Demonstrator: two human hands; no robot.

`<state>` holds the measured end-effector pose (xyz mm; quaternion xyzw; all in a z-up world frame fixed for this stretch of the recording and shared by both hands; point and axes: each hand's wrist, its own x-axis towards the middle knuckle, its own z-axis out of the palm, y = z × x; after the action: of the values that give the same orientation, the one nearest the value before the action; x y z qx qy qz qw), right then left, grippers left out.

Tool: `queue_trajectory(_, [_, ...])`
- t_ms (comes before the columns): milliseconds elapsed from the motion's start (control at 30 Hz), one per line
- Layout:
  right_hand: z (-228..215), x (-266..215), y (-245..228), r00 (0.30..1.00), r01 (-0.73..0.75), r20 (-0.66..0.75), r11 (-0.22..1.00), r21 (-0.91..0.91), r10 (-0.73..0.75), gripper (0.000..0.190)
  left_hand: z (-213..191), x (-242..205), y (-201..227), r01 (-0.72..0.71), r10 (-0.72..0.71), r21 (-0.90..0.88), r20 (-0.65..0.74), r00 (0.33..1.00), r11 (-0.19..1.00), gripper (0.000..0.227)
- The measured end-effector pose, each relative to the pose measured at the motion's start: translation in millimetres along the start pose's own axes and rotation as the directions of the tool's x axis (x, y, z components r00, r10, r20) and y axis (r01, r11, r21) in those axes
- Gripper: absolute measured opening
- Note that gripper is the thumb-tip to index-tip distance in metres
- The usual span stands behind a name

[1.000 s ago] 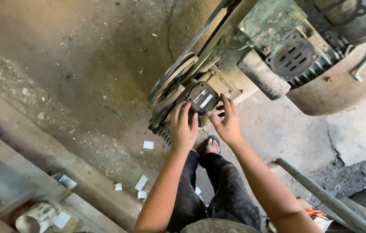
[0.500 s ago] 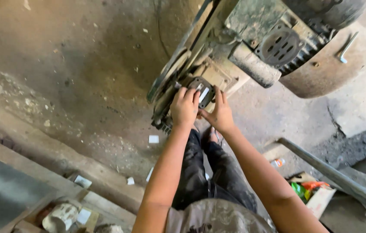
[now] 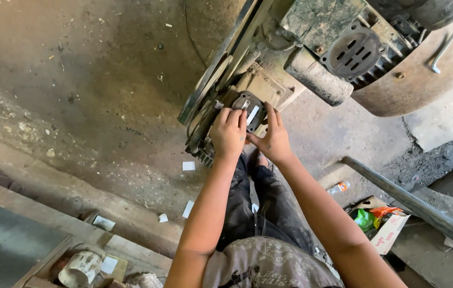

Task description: Applying liquid sealant to a gasket and assembling the valve plate of an air compressor cylinder head.

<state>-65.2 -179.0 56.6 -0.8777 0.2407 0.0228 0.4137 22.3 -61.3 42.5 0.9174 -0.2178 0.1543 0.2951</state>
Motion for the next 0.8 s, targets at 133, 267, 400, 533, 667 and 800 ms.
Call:
queue_trajectory(133, [-2.5, -0.9, -4.2, 1.000, 0.006, 0.004, 1.000, 0.003, -0.006, 0.107, 5.7, -4.1, -2.7, -0.004, 0.005, 0.033, -0.013, 1.000, 0.999, 0.013])
queue_trajectory(267, [-3.5, -0.1, -4.2, 1.000, 0.018, 0.005, 1.000, 0.006, -0.018, 0.107, -0.2, 0.9, 1.1, -0.007, 0.007, 0.006, -0.008, 1.000, 1.000, 0.014])
queue_trajectory(400, [-4.4, -0.2, -2.5, 1.000, 0.021, 0.007, 1.000, 0.018, -0.021, 0.109, -4.5, 1.8, 2.6, 0.002, -0.002, -0.028, -0.003, 1.000, 1.000, 0.015])
queue_trajectory(533, [-7.4, -1.5, 0.3, 1.000, -0.003, -0.002, 0.995, 0.095, 0.004, 0.111, -27.7, -9.0, -5.8, 0.049, -0.052, -0.096, -0.027, 0.998, 0.994, 0.011])
queue_trajectory(667, [-11.2, -5.0, 5.0, 1.000, -0.030, 0.013, 0.983, 0.179, 0.028, 0.120, -68.5, -3.0, -8.7, 0.171, -0.169, -0.158, 0.026, 0.985, 0.973, 0.011])
queue_trajectory(800, [-9.6, -9.6, 11.4, 0.998, -0.058, 0.007, 0.982, 0.179, 0.057, 0.117, -74.7, -13.6, -14.2, 0.205, -0.197, -0.161, 0.068, 0.978, 0.965, 0.008])
